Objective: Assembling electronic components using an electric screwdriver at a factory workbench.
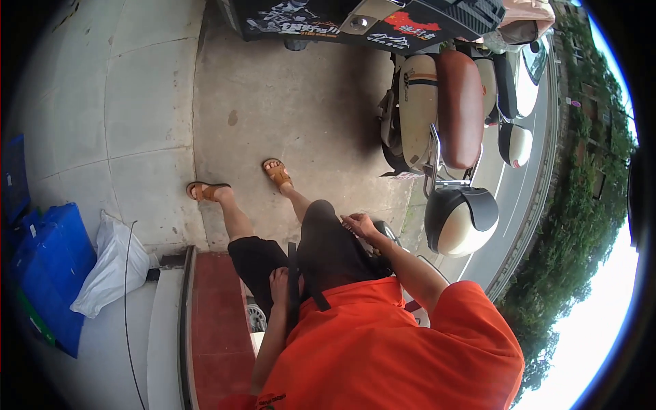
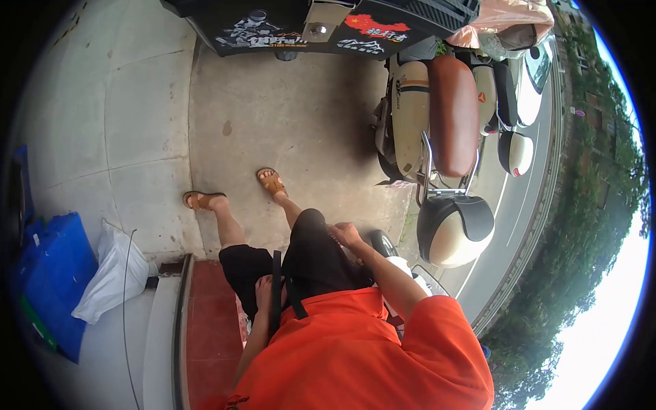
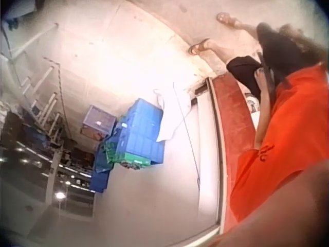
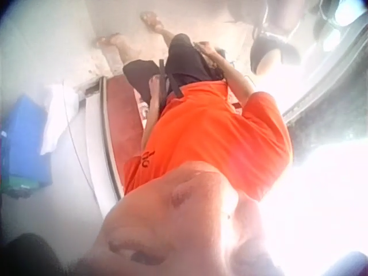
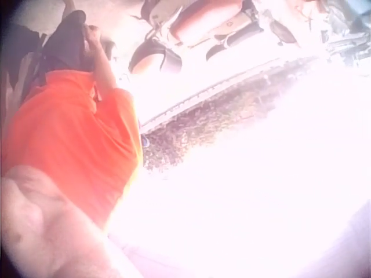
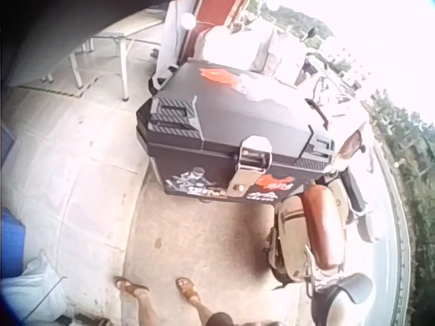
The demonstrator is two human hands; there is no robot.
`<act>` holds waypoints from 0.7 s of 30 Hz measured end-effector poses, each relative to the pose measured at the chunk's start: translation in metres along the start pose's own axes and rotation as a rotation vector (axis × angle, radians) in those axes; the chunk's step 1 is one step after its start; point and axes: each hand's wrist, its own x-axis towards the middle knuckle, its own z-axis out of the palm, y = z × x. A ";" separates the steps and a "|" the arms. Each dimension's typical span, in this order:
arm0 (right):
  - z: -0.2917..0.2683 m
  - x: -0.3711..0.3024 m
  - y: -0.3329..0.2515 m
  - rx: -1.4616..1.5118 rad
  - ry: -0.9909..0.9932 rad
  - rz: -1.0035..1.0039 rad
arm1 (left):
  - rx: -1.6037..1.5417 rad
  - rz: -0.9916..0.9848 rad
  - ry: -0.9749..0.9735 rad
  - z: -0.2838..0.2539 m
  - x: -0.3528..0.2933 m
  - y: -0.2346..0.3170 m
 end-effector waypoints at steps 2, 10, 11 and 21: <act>0.019 0.002 -0.035 0.029 -0.009 -0.073 | -0.009 0.043 -0.038 -0.032 0.014 -0.005; 0.130 -0.030 -0.205 -0.184 0.021 -0.117 | 0.037 0.020 -0.121 -0.154 0.019 -0.109; 0.145 -0.029 -0.238 -0.159 0.050 -0.147 | -0.034 0.013 -0.008 -0.157 0.017 -0.130; 0.260 -0.025 -0.478 -0.143 -0.043 -0.320 | -0.207 -0.209 0.265 -0.376 0.055 -0.226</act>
